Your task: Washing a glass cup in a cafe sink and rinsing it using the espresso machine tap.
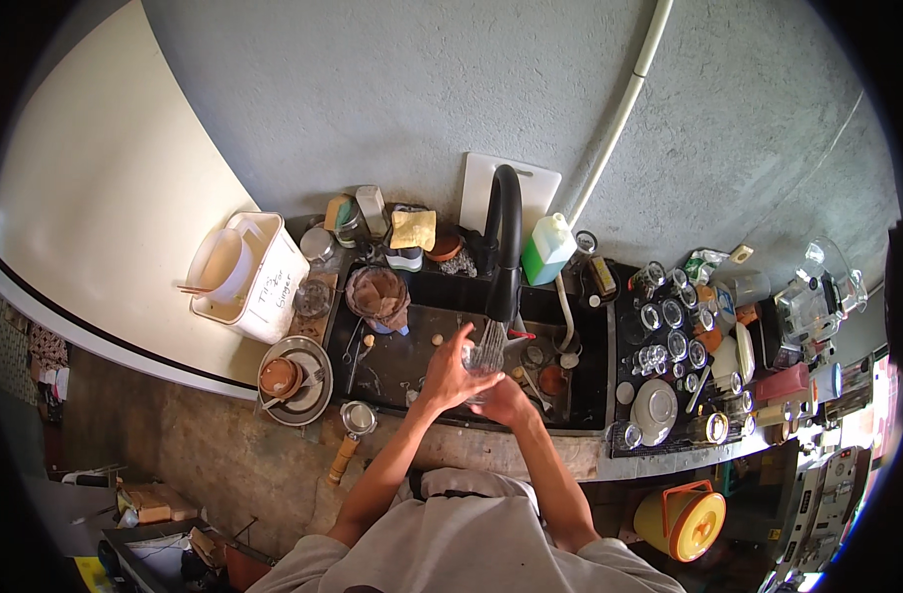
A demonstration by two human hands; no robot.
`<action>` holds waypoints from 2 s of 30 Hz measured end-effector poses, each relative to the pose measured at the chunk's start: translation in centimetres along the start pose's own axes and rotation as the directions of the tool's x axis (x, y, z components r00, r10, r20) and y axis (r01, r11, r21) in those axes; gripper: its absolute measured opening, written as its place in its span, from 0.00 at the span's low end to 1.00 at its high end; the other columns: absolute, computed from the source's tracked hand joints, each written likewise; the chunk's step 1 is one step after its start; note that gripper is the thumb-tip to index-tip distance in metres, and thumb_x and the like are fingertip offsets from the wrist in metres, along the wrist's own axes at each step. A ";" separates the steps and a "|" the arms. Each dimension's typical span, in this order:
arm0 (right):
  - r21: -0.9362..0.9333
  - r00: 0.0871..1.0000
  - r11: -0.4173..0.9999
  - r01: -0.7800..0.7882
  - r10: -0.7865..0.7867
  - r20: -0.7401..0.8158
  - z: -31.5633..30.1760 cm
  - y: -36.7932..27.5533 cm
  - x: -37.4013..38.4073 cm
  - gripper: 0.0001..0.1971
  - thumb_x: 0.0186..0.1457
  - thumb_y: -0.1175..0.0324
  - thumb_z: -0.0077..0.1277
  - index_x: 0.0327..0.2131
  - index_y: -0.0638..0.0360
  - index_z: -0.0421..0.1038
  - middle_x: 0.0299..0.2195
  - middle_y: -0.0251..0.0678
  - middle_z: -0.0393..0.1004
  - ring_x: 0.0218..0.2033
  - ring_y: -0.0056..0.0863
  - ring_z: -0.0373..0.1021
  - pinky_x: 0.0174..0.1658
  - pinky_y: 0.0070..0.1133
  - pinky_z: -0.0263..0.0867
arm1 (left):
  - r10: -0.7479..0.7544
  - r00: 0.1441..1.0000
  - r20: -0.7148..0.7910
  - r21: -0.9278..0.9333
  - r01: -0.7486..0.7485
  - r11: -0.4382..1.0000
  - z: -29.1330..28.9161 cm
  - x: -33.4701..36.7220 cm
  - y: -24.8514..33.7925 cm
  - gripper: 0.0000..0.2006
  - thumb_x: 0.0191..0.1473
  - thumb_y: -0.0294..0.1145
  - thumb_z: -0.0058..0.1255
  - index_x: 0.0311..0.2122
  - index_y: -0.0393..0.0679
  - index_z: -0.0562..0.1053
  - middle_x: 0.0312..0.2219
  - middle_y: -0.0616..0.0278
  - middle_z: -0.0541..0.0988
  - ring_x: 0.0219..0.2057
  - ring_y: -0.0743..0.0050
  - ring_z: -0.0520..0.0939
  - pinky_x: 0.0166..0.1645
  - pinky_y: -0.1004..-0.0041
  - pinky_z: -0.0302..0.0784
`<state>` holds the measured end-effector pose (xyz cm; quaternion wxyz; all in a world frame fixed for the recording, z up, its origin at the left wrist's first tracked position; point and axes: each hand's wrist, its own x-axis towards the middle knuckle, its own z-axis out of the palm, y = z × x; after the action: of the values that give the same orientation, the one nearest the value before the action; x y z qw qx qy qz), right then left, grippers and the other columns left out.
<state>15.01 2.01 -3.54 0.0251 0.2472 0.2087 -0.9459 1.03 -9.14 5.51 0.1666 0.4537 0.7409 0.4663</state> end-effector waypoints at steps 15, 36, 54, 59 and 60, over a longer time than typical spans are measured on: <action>-0.957 0.368 0.010 0.289 -0.924 0.102 5.2 -5.3 1.4 0.15 0.62 0.63 0.50 0.36 0.68 0.76 0.30 0.46 0.75 0.30 0.36 0.72 0.36 0.32 0.67 | -0.433 0.890 -0.140 -0.627 0.259 0.735 5.3 1.8 -2.9 0.23 0.58 0.58 0.49 0.49 0.52 0.70 0.37 0.63 0.76 0.36 0.66 0.80 0.42 0.56 0.76; -0.937 0.260 -0.280 0.208 -0.908 0.329 6.9 -3.3 1.0 0.13 0.62 0.62 0.52 0.36 0.64 0.76 0.28 0.38 0.77 0.30 0.24 0.70 0.39 0.26 0.69 | -0.450 0.588 0.671 -0.696 0.710 -0.110 1.8 2.6 -5.6 0.24 0.57 0.45 0.57 0.51 0.41 0.68 0.40 0.57 0.76 0.39 0.62 0.78 0.43 0.58 0.75; -0.926 0.177 -0.276 0.257 -0.929 0.326 7.3 -6.7 -4.1 0.17 0.63 0.59 0.47 0.33 0.65 0.76 0.23 0.46 0.76 0.31 0.51 0.75 0.36 0.36 0.69 | -0.320 0.938 0.131 -0.715 0.313 0.626 7.6 3.5 -2.6 0.22 0.63 0.55 0.41 0.49 0.48 0.72 0.37 0.65 0.77 0.36 0.71 0.81 0.29 0.63 0.83; -0.964 0.330 -0.183 0.192 -0.913 0.239 7.2 -5.8 -3.8 0.11 0.61 0.66 0.51 0.36 0.64 0.77 0.36 0.48 0.78 0.40 0.46 0.75 0.45 0.31 0.68 | -0.263 0.681 0.683 -0.699 0.714 0.036 5.4 4.2 -3.6 0.19 0.60 0.50 0.51 0.46 0.47 0.70 0.30 0.63 0.77 0.31 0.73 0.79 0.31 0.55 0.79; -0.948 0.309 -0.233 0.216 -0.905 0.293 8.0 -5.6 -3.7 0.10 0.62 0.66 0.50 0.36 0.65 0.76 0.37 0.48 0.78 0.40 0.42 0.75 0.45 0.29 0.68 | -0.266 0.687 0.677 -0.705 0.709 0.035 6.1 3.9 -3.7 0.19 0.60 0.50 0.51 0.46 0.47 0.70 0.30 0.63 0.77 0.31 0.73 0.79 0.31 0.55 0.79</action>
<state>13.71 3.64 6.72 -0.3834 0.2869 0.8114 -0.3352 1.12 -3.18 -0.05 0.6880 0.0422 0.3638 0.6265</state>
